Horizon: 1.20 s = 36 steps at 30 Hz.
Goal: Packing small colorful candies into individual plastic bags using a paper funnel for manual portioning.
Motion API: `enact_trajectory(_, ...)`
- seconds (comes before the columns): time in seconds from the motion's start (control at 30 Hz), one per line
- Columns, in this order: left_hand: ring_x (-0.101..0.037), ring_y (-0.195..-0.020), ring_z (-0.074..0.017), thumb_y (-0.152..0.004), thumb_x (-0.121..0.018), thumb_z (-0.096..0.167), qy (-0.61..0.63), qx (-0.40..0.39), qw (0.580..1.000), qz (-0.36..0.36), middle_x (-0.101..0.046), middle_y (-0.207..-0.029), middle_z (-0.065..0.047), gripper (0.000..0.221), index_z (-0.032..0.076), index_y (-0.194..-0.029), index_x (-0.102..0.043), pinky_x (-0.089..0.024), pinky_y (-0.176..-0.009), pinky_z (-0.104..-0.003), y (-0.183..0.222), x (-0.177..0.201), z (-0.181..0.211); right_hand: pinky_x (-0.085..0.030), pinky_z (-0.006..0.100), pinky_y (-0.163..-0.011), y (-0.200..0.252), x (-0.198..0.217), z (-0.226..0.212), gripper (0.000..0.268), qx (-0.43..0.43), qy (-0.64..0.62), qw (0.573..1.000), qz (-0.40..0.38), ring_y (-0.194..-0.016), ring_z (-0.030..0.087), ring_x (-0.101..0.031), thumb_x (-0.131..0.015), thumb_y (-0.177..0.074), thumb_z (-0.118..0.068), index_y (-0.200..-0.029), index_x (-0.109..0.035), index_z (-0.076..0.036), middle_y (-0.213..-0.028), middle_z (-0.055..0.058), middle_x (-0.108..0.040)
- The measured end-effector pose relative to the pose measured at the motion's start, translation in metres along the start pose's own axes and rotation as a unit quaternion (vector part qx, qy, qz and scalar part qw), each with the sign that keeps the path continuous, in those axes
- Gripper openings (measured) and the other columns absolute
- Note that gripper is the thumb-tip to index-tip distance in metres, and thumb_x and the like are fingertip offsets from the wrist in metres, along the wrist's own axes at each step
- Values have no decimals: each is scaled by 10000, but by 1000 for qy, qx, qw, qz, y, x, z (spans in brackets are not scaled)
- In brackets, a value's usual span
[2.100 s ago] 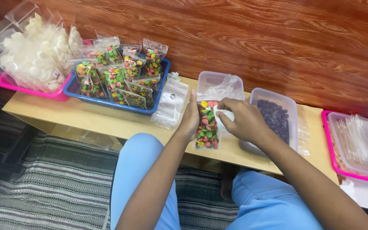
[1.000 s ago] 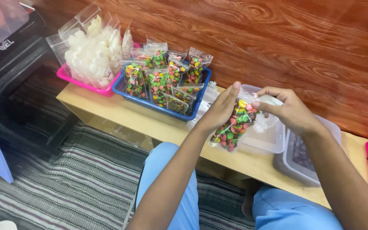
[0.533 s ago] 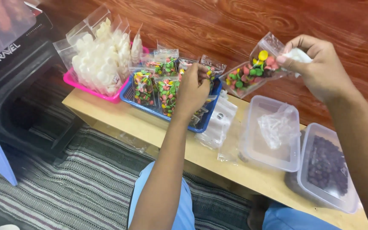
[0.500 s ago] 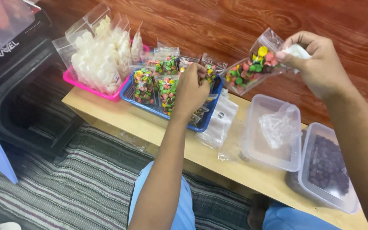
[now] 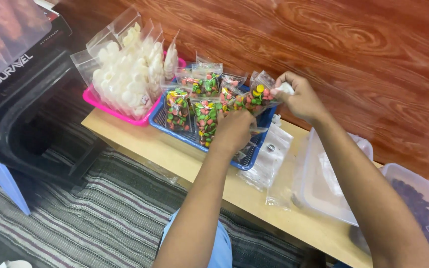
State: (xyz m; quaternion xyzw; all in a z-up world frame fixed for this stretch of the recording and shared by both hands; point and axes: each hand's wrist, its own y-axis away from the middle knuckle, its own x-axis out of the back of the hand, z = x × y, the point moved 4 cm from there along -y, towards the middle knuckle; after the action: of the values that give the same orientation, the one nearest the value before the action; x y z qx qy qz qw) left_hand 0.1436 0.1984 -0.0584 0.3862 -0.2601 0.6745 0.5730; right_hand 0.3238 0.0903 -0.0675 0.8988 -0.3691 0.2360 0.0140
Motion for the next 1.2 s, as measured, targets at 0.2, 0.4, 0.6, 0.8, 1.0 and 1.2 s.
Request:
enact_trajectory(0.2, -655, -957, -327, -804, -681, 17, -35, 8, 999, 24, -697, -899, -43, 187, 122, -938, -760, -387, -944, -628, -8, -4, -11, -380, 229, -565, -1, -11, -13, 118, -13, 76, 996, -45, -628, 84, -516, -725, -862, -61, -952, -665, -110, -723, -25, -592)
enact_trajectory(0.4, -654, -943, -333, -805, -655, -36, -47, 2, 999, 26, -684, -914, -85, 210, 86, -939, -760, -443, -896, -592, 2, 17, 1, -439, 383, -682, 0, -7, -30, 168, 2, 165, 984, -65, -748, 279, -590, -699, -826, -6, -987, -661, -38, -807, 147, -635)
enact_trajectory(0.6, -651, -930, -330, -783, -708, -7, -36, 1, 999, 32, -665, -925, -101, 156, 75, -905, -759, -444, -871, -594, 2, 16, 3, -486, 400, -730, 4, -31, -4, 161, -10, 179, 983, -25, -828, 315, -675, -726, -838, -59, -978, -665, -110, -855, 113, -690)
enact_trajectory(0.8, -642, -966, -364, -781, -675, 12, -14, -2, 999, 34, -655, -909, -119, 154, 64, -896, -763, -402, -915, -655, 5, 18, 1, -494, 424, -755, 13, -37, -21, 156, 1, 159, 987, -20, -842, 356, -672, -694, -839, -28, -979, -657, -86, -839, 163, -661)
enact_trajectory(1.0, -643, -978, -383, -780, -608, 5, 4, 1, 1000, 29, -648, -927, -134, 192, 43, -899, -755, -436, -871, -669, 7, 24, 2, -508, 477, -770, 13, -53, 4, 152, 15, 167, 985, -36, -878, 446, -684, -675, -865, -15, -1002, -634, -68, -821, 203, -681)
enact_trajectory(1.2, -570, -1143, -369, -745, -574, 195, 13, -13, 996, 89, -636, -1041, -141, 233, 92, -901, -713, -384, -990, -680, -3, 16, -7, -511, 486, -780, 20, -51, -1, 207, 6, 160, 984, -71, -879, 441, -685, -733, -828, -74, -1013, -643, -58, -839, 244, -679)
